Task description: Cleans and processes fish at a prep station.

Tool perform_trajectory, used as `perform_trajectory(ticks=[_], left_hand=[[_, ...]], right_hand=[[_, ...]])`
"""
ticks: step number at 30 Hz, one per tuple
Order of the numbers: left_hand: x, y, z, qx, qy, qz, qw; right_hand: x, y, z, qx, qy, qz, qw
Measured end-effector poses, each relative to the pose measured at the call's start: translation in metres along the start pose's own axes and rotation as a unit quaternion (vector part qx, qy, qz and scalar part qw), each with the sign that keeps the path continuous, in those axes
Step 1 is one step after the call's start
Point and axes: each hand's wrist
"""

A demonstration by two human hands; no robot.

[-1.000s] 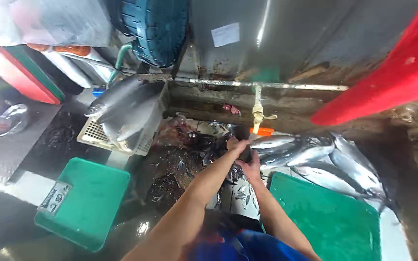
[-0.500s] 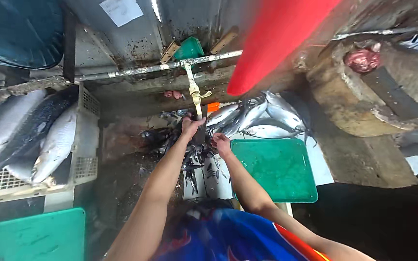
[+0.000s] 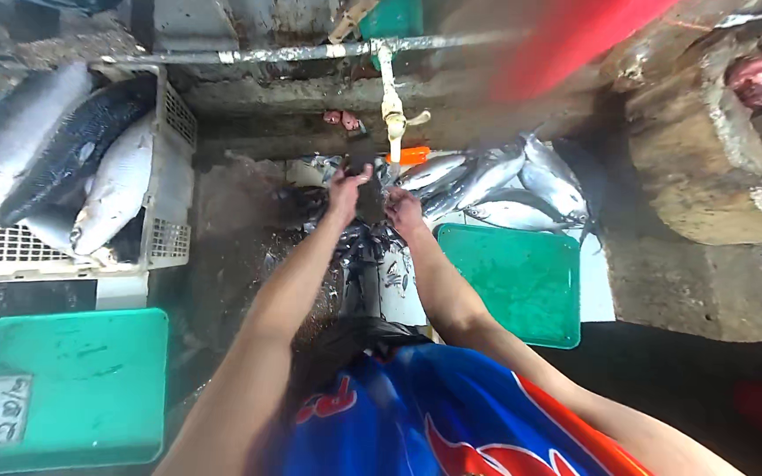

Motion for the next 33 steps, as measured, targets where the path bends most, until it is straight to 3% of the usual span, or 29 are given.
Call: perform_trajectory(ticks=[3,5,8,12,14,16,19,20,22,23,24,27,28,30,33], left_hand=[[-0.047,-0.043,0.02,-0.103,-0.152,0.012,0.983],[-0.072,-0.084,0.024,-0.143,-0.219,0.057,0.964],[-0.119,-0.146,0.024,-0.12,-0.213,0.098,0.965],[-0.167,-0.199,0.018,-0.106,-0.209,0.18,0.955],[-0.184,-0.221,0.019,-0.097,-0.187,0.229,0.95],[-0.202,-0.243,0.013,-0.088,-0.164,0.247,0.951],[-0.229,-0.268,0.009,-0.063,-0.183,0.216,0.957],[-0.236,-0.273,0.008,-0.051,-0.206,0.195,0.958],[-0.247,-0.283,0.007,-0.027,-0.253,0.162,0.953],[-0.252,-0.287,0.004,-0.013,-0.273,0.148,0.951],[-0.258,-0.289,0.002,0.001,-0.29,0.136,0.947],[-0.267,-0.297,0.002,0.037,-0.294,0.124,0.947],[-0.264,-0.301,0.008,0.044,-0.279,0.14,0.949],[-0.267,-0.31,0.014,0.045,-0.264,0.149,0.952],[-0.277,-0.318,0.019,0.03,-0.263,0.153,0.952]], right_hand=[[0.038,0.002,-0.024,-0.057,-0.032,-0.069,0.995],[0.046,0.003,-0.034,-0.111,-0.129,-0.091,0.981],[0.063,-0.014,-0.048,-0.158,-0.303,-0.036,0.939],[0.051,-0.047,-0.053,-0.14,-0.299,0.026,0.944],[0.03,-0.055,-0.064,-0.202,-0.296,0.048,0.932],[0.014,-0.059,-0.091,-0.334,-0.281,0.049,0.898],[0.016,-0.061,-0.154,-0.48,-0.363,0.024,0.798],[0.023,-0.066,-0.174,-0.478,-0.439,0.021,0.76],[0.042,-0.093,-0.196,-0.392,-0.605,0.024,0.693],[0.052,-0.108,-0.196,-0.357,-0.639,0.017,0.681],[0.058,-0.122,-0.186,-0.346,-0.626,0.008,0.699],[0.05,-0.145,-0.111,-0.371,-0.391,-0.016,0.842],[0.04,-0.146,-0.08,-0.35,-0.361,-0.007,0.864],[0.013,-0.135,-0.021,-0.247,-0.456,0.033,0.855],[-0.019,-0.094,0.034,-0.125,-0.597,0.071,0.789]])
Point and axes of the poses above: each hand's wrist, its own y-axis towards the middle knuckle, its own x-axis out of the palm, z = x × y, and after that the axes turned 3 degrees about -y, right-handed
